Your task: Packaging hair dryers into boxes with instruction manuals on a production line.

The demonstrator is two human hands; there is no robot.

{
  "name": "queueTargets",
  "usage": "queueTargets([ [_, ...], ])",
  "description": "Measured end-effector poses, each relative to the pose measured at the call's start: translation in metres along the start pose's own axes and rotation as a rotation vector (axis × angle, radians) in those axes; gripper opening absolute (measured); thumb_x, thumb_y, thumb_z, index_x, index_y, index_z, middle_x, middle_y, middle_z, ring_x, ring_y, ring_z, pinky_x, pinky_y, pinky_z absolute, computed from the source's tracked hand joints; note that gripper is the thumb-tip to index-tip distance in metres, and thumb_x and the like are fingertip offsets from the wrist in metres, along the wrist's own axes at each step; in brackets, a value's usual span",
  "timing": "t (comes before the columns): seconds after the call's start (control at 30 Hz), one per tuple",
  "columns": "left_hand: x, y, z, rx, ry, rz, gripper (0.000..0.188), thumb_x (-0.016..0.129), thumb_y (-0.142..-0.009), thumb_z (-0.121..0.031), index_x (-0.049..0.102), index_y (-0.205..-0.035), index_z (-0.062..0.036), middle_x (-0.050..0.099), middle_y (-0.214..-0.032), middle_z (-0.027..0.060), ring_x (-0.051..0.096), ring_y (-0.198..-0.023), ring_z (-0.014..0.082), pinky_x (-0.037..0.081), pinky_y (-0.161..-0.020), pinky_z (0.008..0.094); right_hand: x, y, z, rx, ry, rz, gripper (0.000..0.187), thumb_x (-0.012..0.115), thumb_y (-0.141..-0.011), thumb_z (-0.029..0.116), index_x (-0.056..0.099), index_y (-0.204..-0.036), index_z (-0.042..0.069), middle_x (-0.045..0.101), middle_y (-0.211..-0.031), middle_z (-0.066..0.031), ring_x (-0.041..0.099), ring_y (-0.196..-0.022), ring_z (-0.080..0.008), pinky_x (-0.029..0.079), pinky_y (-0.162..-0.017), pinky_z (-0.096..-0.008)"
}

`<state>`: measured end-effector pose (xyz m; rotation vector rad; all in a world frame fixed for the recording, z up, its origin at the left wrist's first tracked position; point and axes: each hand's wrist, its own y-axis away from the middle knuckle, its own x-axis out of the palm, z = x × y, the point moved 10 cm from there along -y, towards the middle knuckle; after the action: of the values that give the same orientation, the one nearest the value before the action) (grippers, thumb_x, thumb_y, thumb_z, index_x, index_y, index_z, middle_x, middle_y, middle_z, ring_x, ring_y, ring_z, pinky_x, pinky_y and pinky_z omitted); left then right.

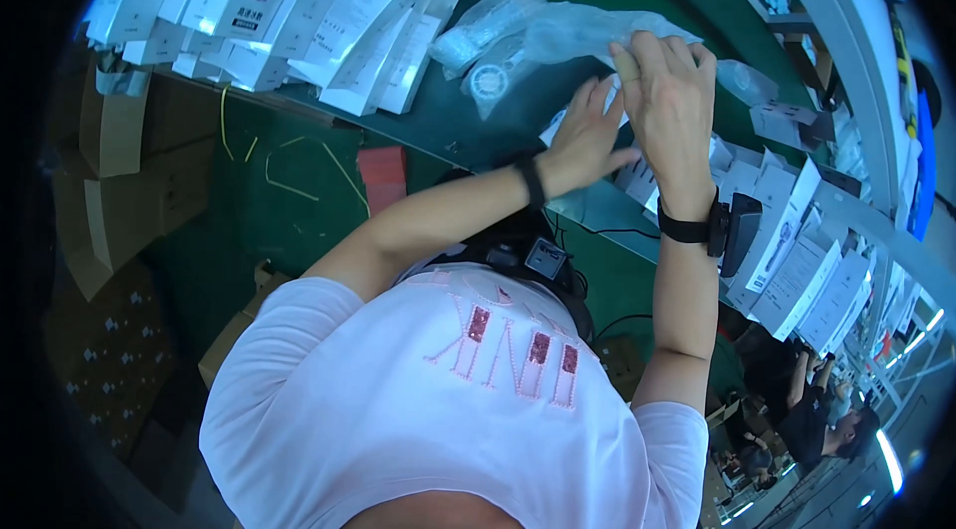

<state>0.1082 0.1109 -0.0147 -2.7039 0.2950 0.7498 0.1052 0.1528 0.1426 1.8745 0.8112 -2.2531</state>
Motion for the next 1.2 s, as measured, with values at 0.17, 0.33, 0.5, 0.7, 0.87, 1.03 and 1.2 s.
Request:
queueTargets([
  [0.17, -0.144, 0.046, -0.028, 0.179, 0.236, -0.355, 0.083, 0.084, -0.061, -0.034, 0.045, -0.127, -0.0036, 0.038, -0.133, 0.0239, 0.032, -0.125, 0.0452, 0.020, -0.105, 0.0579, -0.045, 0.005, 0.024, -0.029, -0.057, -0.032, 0.016, 0.067, -0.082, 0.010, 0.058, -0.091, 0.001, 0.057, -0.077, -0.0111, 0.054, -0.072, -0.0288, 0.041, -0.071, -0.0378],
  [0.33, -0.139, 0.005, -0.010, -0.198, 0.697, 0.127, 0.064, 0.081, -0.065, -0.022, 0.055, -0.119, -0.0014, 0.059, -0.112, 0.0145, 0.054, -0.111, 0.0302, 0.038, -0.100, 0.0405, -0.089, 0.008, 0.082, -0.182, -0.277, 0.013, 0.032, 0.075, -0.072, 0.007, 0.061, -0.100, 0.000, 0.059, -0.087, -0.0115, 0.054, -0.075, -0.0304, 0.045, -0.072, -0.0406],
  [0.5, -0.123, 0.031, -0.030, -0.293, 1.427, 0.454, 0.063, 0.076, -0.068, -0.011, 0.051, -0.126, -0.0013, 0.061, -0.115, 0.0099, 0.058, -0.105, 0.0203, 0.043, -0.096, 0.0351, -0.130, 0.010, 0.074, -0.167, -0.084, -0.039, 0.029, 0.073, -0.067, 0.015, 0.064, -0.094, 0.007, 0.061, -0.087, -0.0058, 0.056, -0.085, -0.0289, 0.039, -0.095, -0.0507],
  [0.7, -0.104, 0.048, -0.031, -0.240, 1.485, 0.528, 0.077, 0.077, -0.066, -0.014, 0.042, -0.134, -0.0035, 0.058, -0.121, 0.0115, 0.054, -0.115, 0.0231, 0.042, -0.099, 0.0397, -0.144, 0.021, 0.110, -0.234, -0.197, -0.115, 0.024, 0.074, -0.065, 0.007, 0.065, -0.087, 0.007, 0.061, -0.082, -0.0065, 0.058, -0.089, -0.0277, 0.040, -0.098, -0.0565],
  [0.87, -0.103, 0.040, -0.047, -0.211, 1.587, 0.577, 0.081, 0.080, -0.064, -0.013, 0.041, -0.136, -0.0036, 0.056, -0.124, 0.0121, 0.053, -0.116, 0.0226, 0.042, -0.100, 0.0387, -0.135, 0.034, 0.061, 0.032, -0.613, -0.318, 0.071, 0.087, -0.060, 0.031, 0.055, -0.118, 0.005, 0.048, -0.127, -0.0201, 0.055, -0.108, -0.0304, 0.039, -0.103, -0.0453],
  [1.03, -0.082, 0.046, -0.069, -0.003, 0.925, 0.665, 0.080, 0.081, -0.069, -0.027, 0.043, -0.134, 0.0014, 0.057, -0.122, 0.0152, 0.054, -0.111, 0.0256, 0.041, -0.099, 0.0357, -0.025, 0.099, 0.009, 0.768, -1.282, -0.016, 0.089, 0.085, -0.067, 0.028, 0.038, -0.138, 0.001, 0.060, -0.115, -0.0102, 0.059, -0.102, -0.0205, 0.045, -0.092, -0.0353],
  [1.2, -0.056, -0.011, -0.018, 0.029, 0.361, 0.769, 0.056, 0.068, -0.077, -0.051, 0.065, -0.103, -0.0006, 0.068, -0.095, 0.0203, 0.065, -0.086, 0.0334, 0.049, -0.078, 0.0422, -0.009, 0.220, -0.123, 1.249, -1.595, -0.461, 0.030, 0.067, -0.086, 0.014, 0.058, -0.113, 0.003, 0.063, -0.102, -0.0066, 0.061, -0.095, -0.0179, 0.048, -0.087, -0.0347],
])
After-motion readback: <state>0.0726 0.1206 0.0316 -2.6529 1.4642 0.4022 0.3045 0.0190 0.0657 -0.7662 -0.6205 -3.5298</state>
